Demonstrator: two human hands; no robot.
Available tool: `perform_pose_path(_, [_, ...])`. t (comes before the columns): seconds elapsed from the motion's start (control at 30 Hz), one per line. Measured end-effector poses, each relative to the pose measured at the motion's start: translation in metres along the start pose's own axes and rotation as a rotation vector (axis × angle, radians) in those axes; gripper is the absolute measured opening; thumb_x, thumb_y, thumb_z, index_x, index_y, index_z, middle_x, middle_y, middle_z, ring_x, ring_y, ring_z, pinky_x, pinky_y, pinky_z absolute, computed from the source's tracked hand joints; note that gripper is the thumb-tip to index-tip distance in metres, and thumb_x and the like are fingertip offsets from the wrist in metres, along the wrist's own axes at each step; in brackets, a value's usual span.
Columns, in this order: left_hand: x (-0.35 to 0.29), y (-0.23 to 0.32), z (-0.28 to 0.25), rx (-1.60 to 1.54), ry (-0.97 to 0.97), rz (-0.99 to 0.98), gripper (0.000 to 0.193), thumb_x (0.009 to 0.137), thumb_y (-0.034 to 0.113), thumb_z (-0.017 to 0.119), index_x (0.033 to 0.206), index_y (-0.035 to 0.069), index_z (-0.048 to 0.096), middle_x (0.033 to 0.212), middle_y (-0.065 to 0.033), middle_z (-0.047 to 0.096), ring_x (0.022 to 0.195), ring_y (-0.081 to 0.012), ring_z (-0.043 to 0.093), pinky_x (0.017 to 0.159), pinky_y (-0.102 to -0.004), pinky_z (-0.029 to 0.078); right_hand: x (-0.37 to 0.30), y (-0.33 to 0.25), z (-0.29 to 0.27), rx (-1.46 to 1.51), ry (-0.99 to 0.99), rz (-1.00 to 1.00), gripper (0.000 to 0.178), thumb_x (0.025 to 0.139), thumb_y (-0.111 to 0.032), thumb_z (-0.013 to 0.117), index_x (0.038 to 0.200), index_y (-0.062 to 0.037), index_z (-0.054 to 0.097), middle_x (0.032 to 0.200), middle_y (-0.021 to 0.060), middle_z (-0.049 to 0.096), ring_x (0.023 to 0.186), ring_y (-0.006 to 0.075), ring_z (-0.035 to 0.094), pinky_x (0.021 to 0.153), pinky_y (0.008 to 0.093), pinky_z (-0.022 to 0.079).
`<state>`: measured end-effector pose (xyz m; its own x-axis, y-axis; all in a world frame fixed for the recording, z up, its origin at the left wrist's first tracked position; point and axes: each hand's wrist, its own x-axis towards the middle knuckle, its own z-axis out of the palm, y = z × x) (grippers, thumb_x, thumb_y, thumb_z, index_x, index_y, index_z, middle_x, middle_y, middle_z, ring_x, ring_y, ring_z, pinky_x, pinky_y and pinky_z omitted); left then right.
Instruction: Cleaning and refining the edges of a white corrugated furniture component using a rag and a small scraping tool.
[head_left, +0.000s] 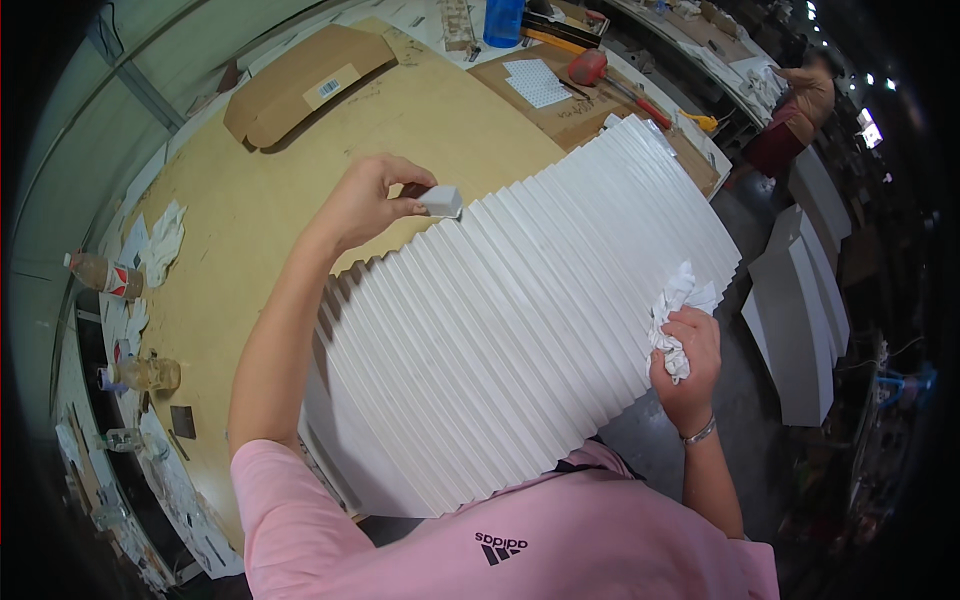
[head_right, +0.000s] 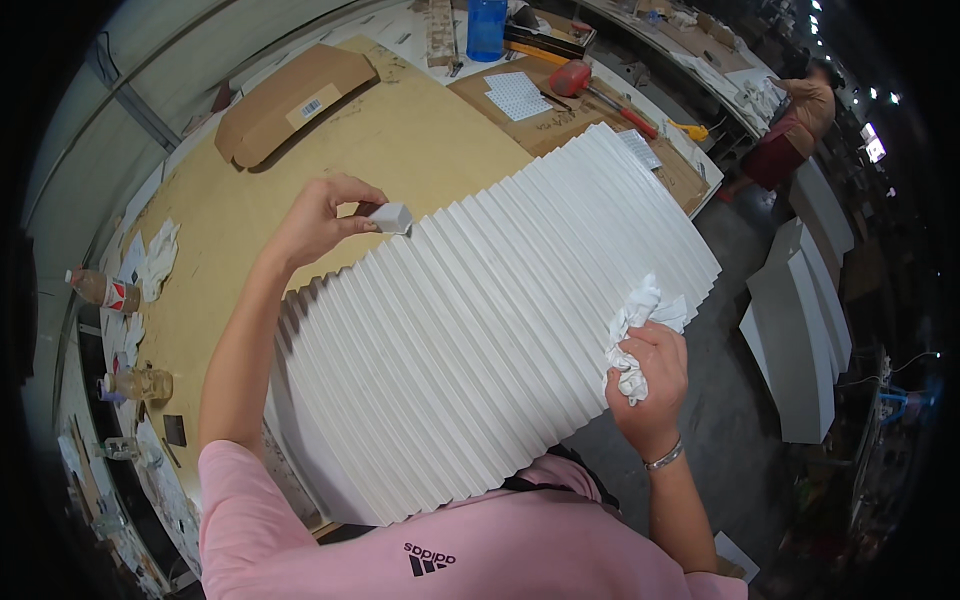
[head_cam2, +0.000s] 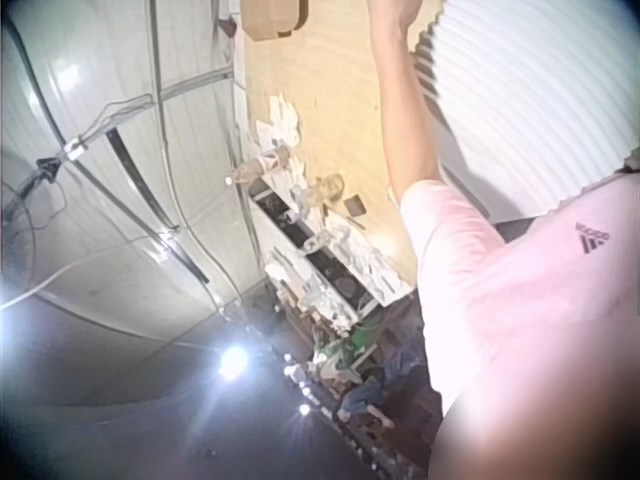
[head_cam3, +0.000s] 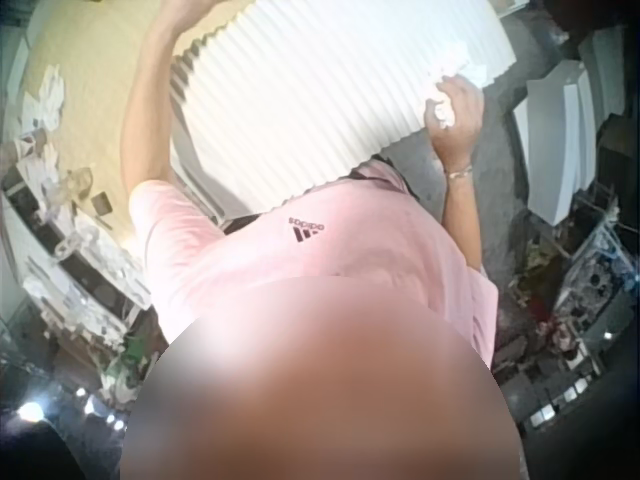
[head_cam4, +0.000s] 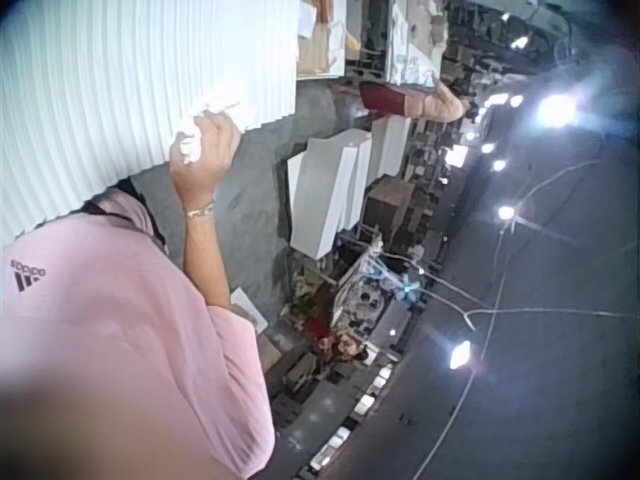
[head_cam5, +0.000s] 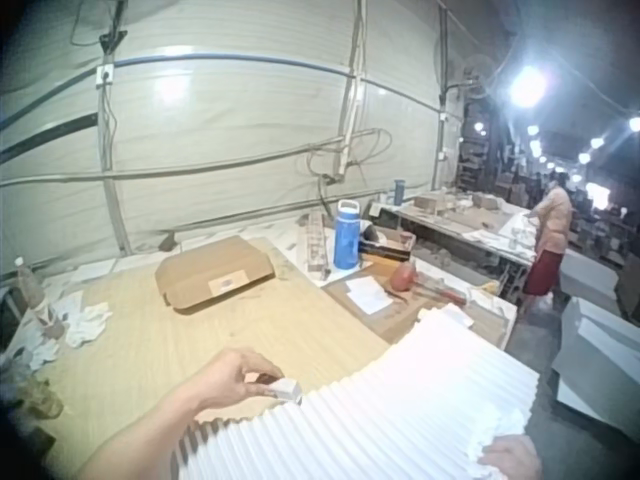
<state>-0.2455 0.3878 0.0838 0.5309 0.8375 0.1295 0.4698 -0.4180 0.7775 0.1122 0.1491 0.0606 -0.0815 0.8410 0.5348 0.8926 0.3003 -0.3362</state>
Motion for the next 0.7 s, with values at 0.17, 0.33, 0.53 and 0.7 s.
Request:
perform_pose_path(0.17, [-0.014, -0.012, -0.005, 0.056, 0.081, -0.028, 0.029, 0.076, -0.007, 0.072, 0.104, -0.001, 0.071, 0.092, -0.0093, 0.068, 0.086, -0.0219, 0.061, 0.080, -0.0363, 0.049, 0.002, -0.004, 0.001, 0.010, 0.000, -0.001, 0.036, 0.065, 0.002, 0.067, 0.100, -0.0037, 0.061, 0.106, 0.0153, 0.061, 0.102, 0.0377, 0.057, 0.089, 0.0454, 0.046])
perform_pose_path(0.33, [-0.014, -0.007, -0.004, 0.203, 0.114, -0.077, 0.030, 0.075, -0.008, 0.072, 0.104, -0.002, 0.071, 0.096, -0.0104, 0.067, 0.089, -0.0224, 0.061, 0.082, -0.0363, 0.049, 0.001, -0.003, 0.000, 0.013, -0.001, 0.017, 0.035, 0.065, 0.002, 0.067, 0.099, -0.0038, 0.061, 0.106, 0.0150, 0.061, 0.102, 0.0374, 0.057, 0.089, 0.0447, 0.046])
perform_pose_path(0.53, [-0.023, -0.003, -0.008, 0.160, 0.070, -0.099, 0.030, 0.074, -0.007, 0.073, 0.103, -0.002, 0.071, 0.095, -0.0102, 0.068, 0.091, -0.0233, 0.060, 0.083, -0.0360, 0.048, 0.001, -0.005, 0.000, 0.017, -0.011, 0.044, 0.034, 0.066, 0.002, 0.066, 0.098, -0.0040, 0.061, 0.106, 0.0147, 0.061, 0.103, 0.0371, 0.057, 0.089, 0.0442, 0.046])
perform_pose_path(0.7, [-0.031, 0.001, -0.009, 0.108, 0.076, -0.085, 0.030, 0.074, -0.006, 0.074, 0.103, -0.001, 0.071, 0.095, -0.0105, 0.068, 0.091, -0.0232, 0.059, 0.082, -0.0359, 0.048, 0.002, -0.007, 0.001, 0.016, -0.007, 0.060, 0.032, 0.066, 0.002, 0.065, 0.097, -0.0038, 0.062, 0.106, 0.0149, 0.061, 0.103, 0.0368, 0.056, 0.089, 0.0441, 0.046])
